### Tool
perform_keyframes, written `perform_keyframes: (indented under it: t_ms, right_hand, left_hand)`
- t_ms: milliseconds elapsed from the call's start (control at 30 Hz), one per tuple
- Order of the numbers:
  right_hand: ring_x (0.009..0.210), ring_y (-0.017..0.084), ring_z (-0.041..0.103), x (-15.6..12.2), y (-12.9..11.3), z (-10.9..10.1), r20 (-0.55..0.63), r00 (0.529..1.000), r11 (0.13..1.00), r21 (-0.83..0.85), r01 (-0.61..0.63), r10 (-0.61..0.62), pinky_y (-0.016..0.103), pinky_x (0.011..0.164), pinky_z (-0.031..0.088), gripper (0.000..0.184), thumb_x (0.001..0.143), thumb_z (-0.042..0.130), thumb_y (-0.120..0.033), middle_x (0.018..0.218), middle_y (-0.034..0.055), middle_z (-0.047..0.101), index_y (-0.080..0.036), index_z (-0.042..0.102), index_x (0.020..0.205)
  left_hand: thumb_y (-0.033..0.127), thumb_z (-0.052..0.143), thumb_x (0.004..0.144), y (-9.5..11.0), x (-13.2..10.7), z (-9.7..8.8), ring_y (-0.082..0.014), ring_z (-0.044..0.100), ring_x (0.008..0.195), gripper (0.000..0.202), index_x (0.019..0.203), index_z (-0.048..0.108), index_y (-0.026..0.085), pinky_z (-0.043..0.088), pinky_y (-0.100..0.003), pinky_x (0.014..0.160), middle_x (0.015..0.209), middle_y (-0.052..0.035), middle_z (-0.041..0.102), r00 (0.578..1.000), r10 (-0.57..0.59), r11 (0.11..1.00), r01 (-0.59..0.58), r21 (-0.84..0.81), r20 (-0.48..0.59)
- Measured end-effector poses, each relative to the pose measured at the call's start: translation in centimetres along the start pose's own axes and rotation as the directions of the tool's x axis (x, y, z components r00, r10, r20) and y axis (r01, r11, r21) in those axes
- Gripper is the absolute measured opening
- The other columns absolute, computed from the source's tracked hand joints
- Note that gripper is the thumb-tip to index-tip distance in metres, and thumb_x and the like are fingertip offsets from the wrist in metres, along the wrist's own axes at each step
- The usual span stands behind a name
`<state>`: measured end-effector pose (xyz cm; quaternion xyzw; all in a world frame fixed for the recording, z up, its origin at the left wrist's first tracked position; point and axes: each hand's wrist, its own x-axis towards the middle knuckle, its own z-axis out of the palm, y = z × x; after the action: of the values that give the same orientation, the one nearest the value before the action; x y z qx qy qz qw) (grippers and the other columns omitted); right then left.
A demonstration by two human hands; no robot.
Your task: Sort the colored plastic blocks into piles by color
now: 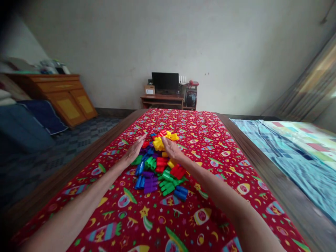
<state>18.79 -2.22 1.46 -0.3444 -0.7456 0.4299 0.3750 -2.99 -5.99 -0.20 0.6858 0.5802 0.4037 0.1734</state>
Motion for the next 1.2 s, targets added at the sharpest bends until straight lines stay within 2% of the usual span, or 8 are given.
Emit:
perform_keyframes:
  t_ms: [100,233,433,600,767,967,1033,1200]
  right_hand:
    - [0.128,0.030,0.049,-0.3,-2.4,-0.1,0.028,0.998,0.998,-0.043,0.051,-0.050,0.046,0.109,0.035,0.073,0.088,0.029,-0.072,0.131,0.0096,0.061,-0.020,0.062,0.127]
    - [0.118,0.032,0.058,-5.3,-2.8,-4.7,0.174,0.981,0.954,-0.268,0.132,-0.087,0.049,0.103,0.042,0.060,0.086,0.049,-0.063,0.129,0.0086,0.063,-0.027,0.058,0.133]
    - [0.141,0.041,0.027,-14.1,-0.1,-6.6,0.449,0.893,0.757,-0.594,0.273,0.031,0.058,0.107,0.036,0.097,0.073,0.068,-0.062,0.157,0.0179,0.022,-0.026,0.026,0.152]
    - [0.143,0.038,0.022,-12.4,0.8,-1.8,0.379,0.909,0.671,-0.630,0.391,-0.173,0.058,0.110,0.031,0.084,0.084,0.064,-0.039,0.158,0.0200,0.018,-0.024,0.020,0.154]
    - [0.141,0.032,0.030,-6.0,0.4,2.4,0.339,0.867,0.689,-0.528,0.496,-0.364,0.053,0.109,0.036,0.072,0.087,0.059,-0.025,0.151,0.0206,0.033,-0.020,0.028,0.151]
    - [0.105,0.022,0.066,-3.9,-1.9,-0.4,0.317,0.828,0.746,-0.367,0.556,-0.462,0.034,0.084,0.054,0.053,0.093,0.050,-0.024,0.129,0.0154,0.061,-0.020,0.040,0.144]
    - [0.090,0.018,0.069,-4.4,-1.9,-2.1,0.276,0.865,0.772,-0.392,0.500,-0.420,0.028,0.076,0.054,0.045,0.092,0.048,-0.020,0.115,0.0127,0.069,-0.019,0.051,0.137]
    - [0.082,0.018,0.070,-2.7,0.0,-3.6,0.131,0.946,0.827,-0.462,0.322,-0.295,0.029,0.075,0.054,0.034,0.084,0.054,-0.018,0.102,0.0087,0.074,-0.019,0.069,0.114]
  left_hand:
    - [0.057,0.017,0.094,0.7,-1.0,-2.2,-0.0267,0.035,0.140,0.070,0.141,0.042,0.012,0.025,-0.045,0.117,0.148,-0.0145,0.044,0.998,0.069,0.992,-0.068,0.102,-0.007]
    - [0.055,0.025,0.096,3.5,-5.4,-4.5,-0.0306,0.026,0.144,0.061,0.142,0.045,0.019,0.018,-0.053,0.117,0.152,-0.0118,0.039,0.941,0.312,0.894,-0.336,0.297,0.127]
    - [0.055,0.048,0.091,8.8,-11.9,-1.0,-0.0325,0.014,0.147,0.053,0.141,0.042,0.037,0.004,-0.060,0.117,0.156,0.0001,0.032,0.658,0.493,0.613,-0.727,0.310,0.569]
    - [0.054,0.046,0.093,7.8,-9.7,1.2,-0.0312,0.029,0.142,0.045,0.130,0.055,0.032,0.007,-0.059,0.117,0.138,-0.0041,0.054,0.739,0.463,0.601,-0.667,0.440,0.490]
    - [0.040,0.052,0.093,3.4,-6.6,-1.5,-0.0320,0.036,0.138,0.037,0.126,0.058,0.024,0.015,-0.062,0.115,0.138,-0.0098,0.055,0.837,0.402,0.597,-0.548,0.586,0.372]
    - [0.032,0.042,0.098,3.7,-7.7,-4.2,-0.0249,0.042,0.135,0.032,0.122,0.060,0.021,0.024,-0.052,0.117,0.139,-0.0089,0.055,0.863,0.436,0.701,-0.504,0.504,0.257]
    - [0.036,0.040,0.099,6.4,-9.6,-3.3,-0.0232,0.037,0.139,0.035,0.127,0.056,0.023,0.021,-0.051,0.118,0.144,-0.0064,0.051,0.792,0.493,0.693,-0.607,0.389,0.359]
    - [0.046,0.039,0.097,12.1,-12.3,2.0,-0.0241,0.026,0.144,0.040,0.131,0.054,0.029,0.014,-0.053,0.120,0.148,0.0031,0.046,0.419,0.633,0.465,-0.878,0.113,0.651]
